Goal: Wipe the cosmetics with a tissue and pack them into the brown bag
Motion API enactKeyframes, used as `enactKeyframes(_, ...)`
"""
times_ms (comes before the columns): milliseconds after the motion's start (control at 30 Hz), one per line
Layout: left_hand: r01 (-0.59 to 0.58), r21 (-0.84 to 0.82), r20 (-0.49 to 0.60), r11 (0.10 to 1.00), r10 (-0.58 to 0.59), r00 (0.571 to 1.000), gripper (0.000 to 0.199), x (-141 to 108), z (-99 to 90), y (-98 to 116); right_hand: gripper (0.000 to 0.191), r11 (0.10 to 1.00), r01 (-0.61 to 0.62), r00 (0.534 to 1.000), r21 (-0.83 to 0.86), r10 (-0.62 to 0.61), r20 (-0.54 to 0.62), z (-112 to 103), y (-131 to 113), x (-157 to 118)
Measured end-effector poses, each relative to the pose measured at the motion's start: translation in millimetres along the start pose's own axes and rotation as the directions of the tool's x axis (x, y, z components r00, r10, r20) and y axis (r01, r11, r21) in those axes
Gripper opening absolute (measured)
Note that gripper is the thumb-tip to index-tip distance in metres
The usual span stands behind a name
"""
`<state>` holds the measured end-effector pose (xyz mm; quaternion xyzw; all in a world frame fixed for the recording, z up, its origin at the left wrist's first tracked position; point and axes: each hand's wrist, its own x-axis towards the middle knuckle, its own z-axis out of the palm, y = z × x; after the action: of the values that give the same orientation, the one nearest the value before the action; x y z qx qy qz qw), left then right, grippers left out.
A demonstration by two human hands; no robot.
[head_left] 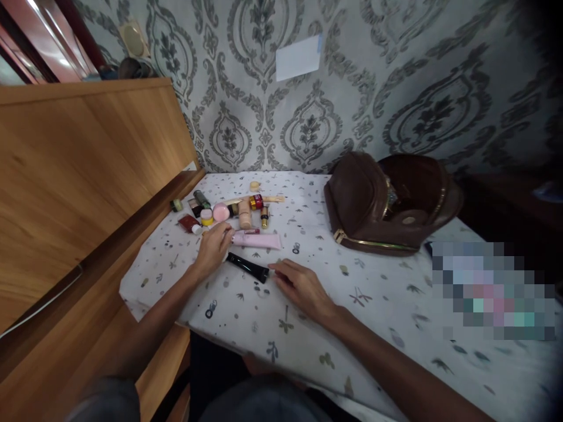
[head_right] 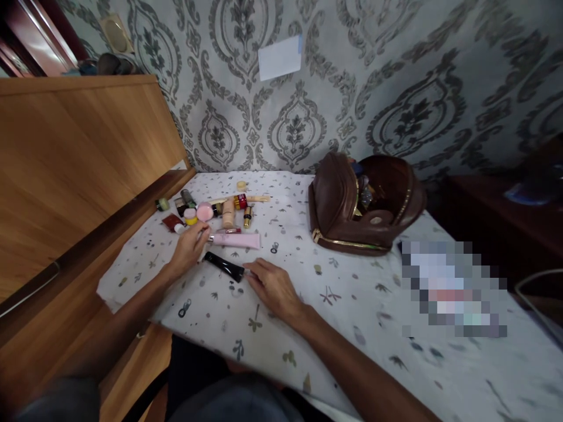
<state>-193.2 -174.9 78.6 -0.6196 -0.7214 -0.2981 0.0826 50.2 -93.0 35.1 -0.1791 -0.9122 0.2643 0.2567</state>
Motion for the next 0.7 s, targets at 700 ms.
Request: enactKeyframes(700,-0.192,0.125,0.261,0.973,0.155,0.953,0.028,-22.7,18.6,23.9,0.009,0.966,-0.235,0.964,0.104,0.219,0.15,21.3,-27.8,24.3)
